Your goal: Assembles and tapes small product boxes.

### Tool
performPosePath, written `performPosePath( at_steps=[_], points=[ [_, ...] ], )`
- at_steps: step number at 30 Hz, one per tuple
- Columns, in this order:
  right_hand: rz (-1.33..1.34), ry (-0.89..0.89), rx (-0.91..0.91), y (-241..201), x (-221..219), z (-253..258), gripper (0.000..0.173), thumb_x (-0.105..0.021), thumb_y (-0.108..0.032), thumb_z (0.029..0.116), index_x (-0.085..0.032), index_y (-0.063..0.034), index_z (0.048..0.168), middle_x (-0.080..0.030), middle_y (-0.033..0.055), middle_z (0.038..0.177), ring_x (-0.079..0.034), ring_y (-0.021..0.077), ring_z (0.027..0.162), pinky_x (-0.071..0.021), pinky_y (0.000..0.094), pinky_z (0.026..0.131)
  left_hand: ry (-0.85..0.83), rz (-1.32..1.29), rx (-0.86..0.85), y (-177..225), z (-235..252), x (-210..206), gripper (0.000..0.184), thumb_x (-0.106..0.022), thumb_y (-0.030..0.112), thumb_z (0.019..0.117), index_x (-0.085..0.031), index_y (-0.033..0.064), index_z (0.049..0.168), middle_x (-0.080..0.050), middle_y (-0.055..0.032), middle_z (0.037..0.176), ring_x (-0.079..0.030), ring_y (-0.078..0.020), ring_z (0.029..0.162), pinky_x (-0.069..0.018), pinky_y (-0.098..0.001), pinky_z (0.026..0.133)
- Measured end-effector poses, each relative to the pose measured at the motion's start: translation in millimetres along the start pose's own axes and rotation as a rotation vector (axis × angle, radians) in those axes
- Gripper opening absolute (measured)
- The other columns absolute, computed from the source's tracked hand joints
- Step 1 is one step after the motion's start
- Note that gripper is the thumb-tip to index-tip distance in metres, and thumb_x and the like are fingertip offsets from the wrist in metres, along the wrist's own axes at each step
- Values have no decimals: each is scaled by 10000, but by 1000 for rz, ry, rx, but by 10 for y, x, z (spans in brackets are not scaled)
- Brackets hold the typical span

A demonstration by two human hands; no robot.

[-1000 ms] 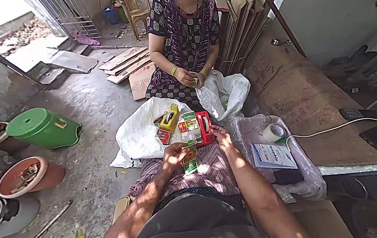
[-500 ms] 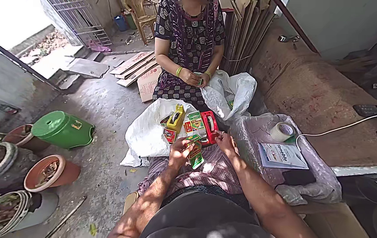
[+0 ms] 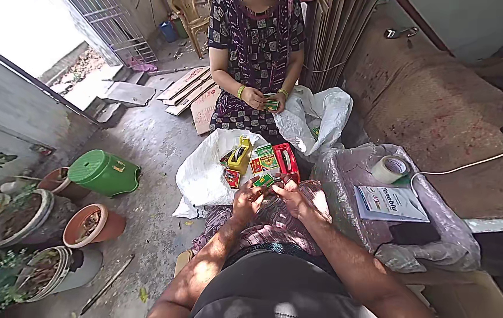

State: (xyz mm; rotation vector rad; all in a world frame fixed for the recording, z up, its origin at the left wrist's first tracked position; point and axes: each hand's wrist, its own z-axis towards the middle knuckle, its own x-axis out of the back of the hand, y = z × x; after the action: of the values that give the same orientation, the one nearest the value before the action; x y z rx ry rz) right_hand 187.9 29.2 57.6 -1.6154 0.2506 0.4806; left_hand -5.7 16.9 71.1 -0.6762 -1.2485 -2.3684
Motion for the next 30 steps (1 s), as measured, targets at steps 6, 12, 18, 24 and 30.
performPosePath(
  at_steps=[6,12,18,24,30],
  points=[
    [-53,74,-52,23,-4,21,463,-673,2,908,-485,29,1330,-717,155,878,-699,198,756,-580,321,702,-38,67,-40,-14,-40,-29,198,-768,157,886,-802,118,1077,-641,-150,1388,-639,-256,1262,-536,-427,1068],
    [-161,118,-143,3,19,5,514,-739,-69,886,-492,5,1330,-712,134,895,-680,175,725,-571,305,664,-99,229,-89,62,-71,-75,229,-675,262,986,-779,190,1177,-637,-130,1400,-603,-260,1313,-515,-443,1093],
    [-101,19,-343,-7,89,7,424,-712,-124,933,-526,-15,1298,-659,98,866,-591,132,607,-493,254,508,-125,119,23,129,-138,-31,263,-693,228,954,-776,173,1197,-596,-114,1457,-573,-234,1346,-481,-404,1129],
    [-598,123,37,72,-4,-37,462,-772,-248,884,-590,-2,1231,-668,32,763,-601,100,555,-539,290,515,186,-285,208,145,-137,-161,251,-839,184,848,-800,51,1057,-714,-132,1258,-680,-193,1181,-563,-352,1036],
    [-366,-83,127,177,189,26,442,-828,-206,850,-564,-5,1142,-672,88,972,-682,173,888,-606,348,809,256,-606,244,145,42,-48,249,-783,50,888,-732,-48,1111,-704,-180,1217,-726,-244,1033,-642,-380,888]
  ],
)
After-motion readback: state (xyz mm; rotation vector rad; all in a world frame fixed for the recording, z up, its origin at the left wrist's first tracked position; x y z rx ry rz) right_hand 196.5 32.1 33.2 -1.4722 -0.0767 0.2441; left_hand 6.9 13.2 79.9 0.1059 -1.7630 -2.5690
